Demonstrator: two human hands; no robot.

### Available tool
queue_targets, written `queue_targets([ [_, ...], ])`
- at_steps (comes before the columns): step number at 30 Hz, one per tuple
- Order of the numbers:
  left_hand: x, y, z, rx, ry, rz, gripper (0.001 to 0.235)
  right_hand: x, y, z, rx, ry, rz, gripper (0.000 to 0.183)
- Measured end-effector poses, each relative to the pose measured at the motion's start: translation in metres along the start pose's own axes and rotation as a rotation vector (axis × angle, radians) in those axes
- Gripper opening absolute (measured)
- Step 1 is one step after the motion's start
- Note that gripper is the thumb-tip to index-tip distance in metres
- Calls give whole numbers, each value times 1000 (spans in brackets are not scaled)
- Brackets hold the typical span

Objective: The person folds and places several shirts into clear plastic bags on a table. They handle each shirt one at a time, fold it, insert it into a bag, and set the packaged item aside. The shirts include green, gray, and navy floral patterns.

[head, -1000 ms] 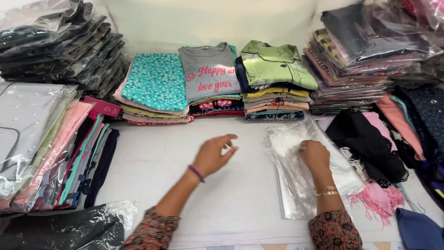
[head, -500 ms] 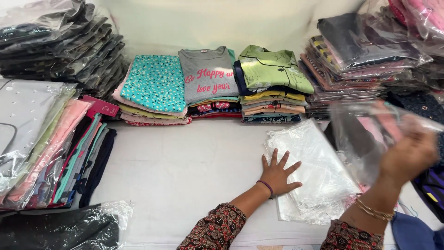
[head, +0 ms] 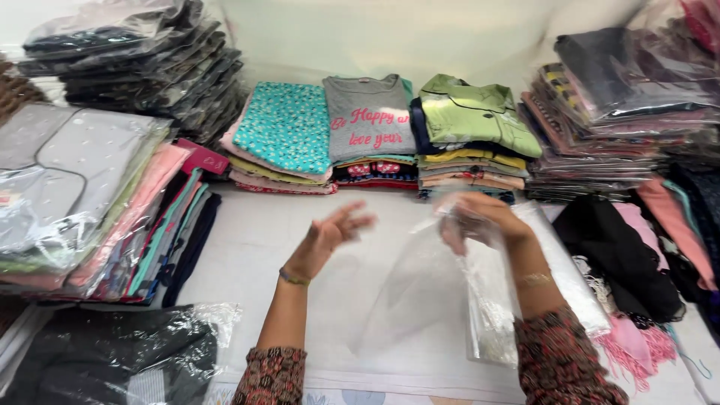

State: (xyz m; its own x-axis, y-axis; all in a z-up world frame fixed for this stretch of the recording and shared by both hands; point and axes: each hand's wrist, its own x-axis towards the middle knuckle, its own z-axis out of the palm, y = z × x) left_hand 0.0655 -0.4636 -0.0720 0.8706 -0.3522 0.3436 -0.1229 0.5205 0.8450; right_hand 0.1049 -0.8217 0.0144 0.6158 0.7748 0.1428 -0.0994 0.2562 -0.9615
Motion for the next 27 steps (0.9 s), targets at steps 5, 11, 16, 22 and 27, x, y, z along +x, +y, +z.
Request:
queue_targets([
  [5, -25, -20, -8, 254, -229, -362, 70, 83, 75, -53, -364, 426, -22, 53],
  [11, -63, -60, -51, 294, 605, -306, 75, 66, 40, 49, -1200, 822, -335, 57],
  [16, -87, -19, -13, 840, 970, -415, 97, 51, 139, 72, -1492, 354, -84, 64],
  [22, -80, -43, -8, 1784, 750, -121, 77, 48, 179, 64, -1559, 64, 241, 68],
  [27, -36, -42, 43, 1622, 407, -164, 73, 52, 126, 34, -1543, 451, -125, 56],
])
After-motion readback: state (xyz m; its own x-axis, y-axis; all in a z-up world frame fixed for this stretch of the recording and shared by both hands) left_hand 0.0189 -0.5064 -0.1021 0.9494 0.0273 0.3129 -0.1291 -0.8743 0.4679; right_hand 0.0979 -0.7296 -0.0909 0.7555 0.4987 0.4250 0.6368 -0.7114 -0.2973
